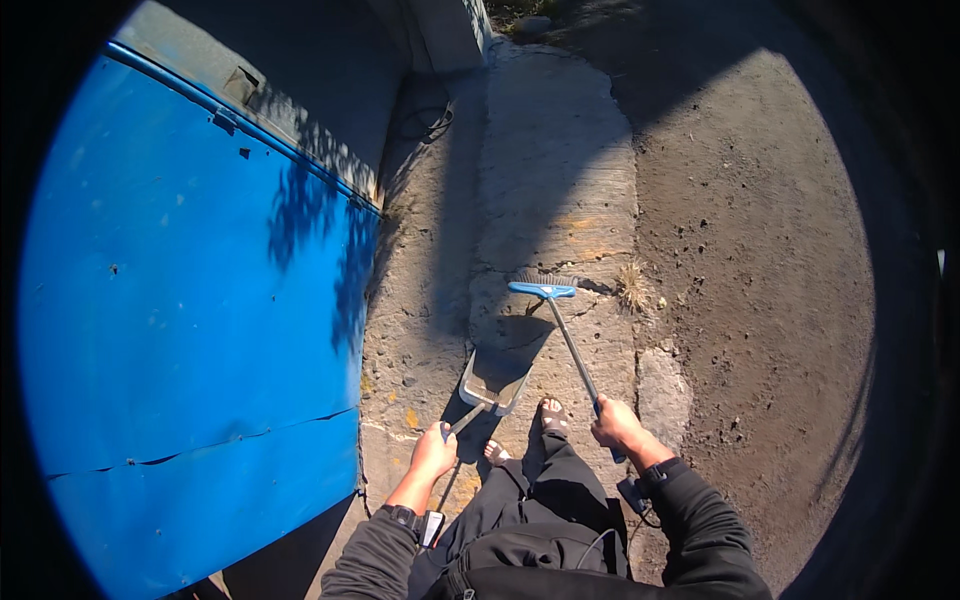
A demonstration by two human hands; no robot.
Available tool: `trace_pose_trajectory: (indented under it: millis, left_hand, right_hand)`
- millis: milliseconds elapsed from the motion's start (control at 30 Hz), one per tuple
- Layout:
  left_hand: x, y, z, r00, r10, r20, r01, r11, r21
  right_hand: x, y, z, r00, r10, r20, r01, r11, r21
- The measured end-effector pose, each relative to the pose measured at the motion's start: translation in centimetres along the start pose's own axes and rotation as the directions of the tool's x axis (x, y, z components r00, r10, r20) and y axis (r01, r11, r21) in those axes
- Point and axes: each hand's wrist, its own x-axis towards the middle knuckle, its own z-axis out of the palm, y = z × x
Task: The person sweeps a concrete floor with a broom and collects debris into a dustpan. They move from an indoor area with scattered items to an outdoor paved area, sweeping dust and small debris into the dustpan.
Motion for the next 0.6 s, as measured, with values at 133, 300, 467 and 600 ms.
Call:
trace_pose_trajectory:
  millis: [133,300,467,600]
  left_hand:
    - [0.6,-0.1,0.9,0.999,-0.050,-0.016,0.050,0.999,-0.019]
    - [0.5,-0.1,1.9,0.994,-0.105,0.017,0.105,0.994,-0.004]
    - [-0.2,-1.8,2.0,0.994,-0.111,0.022,0.112,0.993,-0.023]
    - [-0.9,-3.7,2.1,0.994,-0.106,0.010,0.106,0.993,-0.048]
  right_hand:
    - [5.7,-1.1,3.7,0.994,-0.090,0.062,0.102,0.965,-0.242]
    - [0.8,-2.4,3.9,0.958,0.086,0.274,-0.094,0.995,0.016]
    - [-7.9,-0.4,-1.4,0.882,0.136,0.452,-0.325,0.868,0.374]
    - [-11.8,0.7,-2.9,0.898,0.217,0.382,-0.334,0.903,0.272]
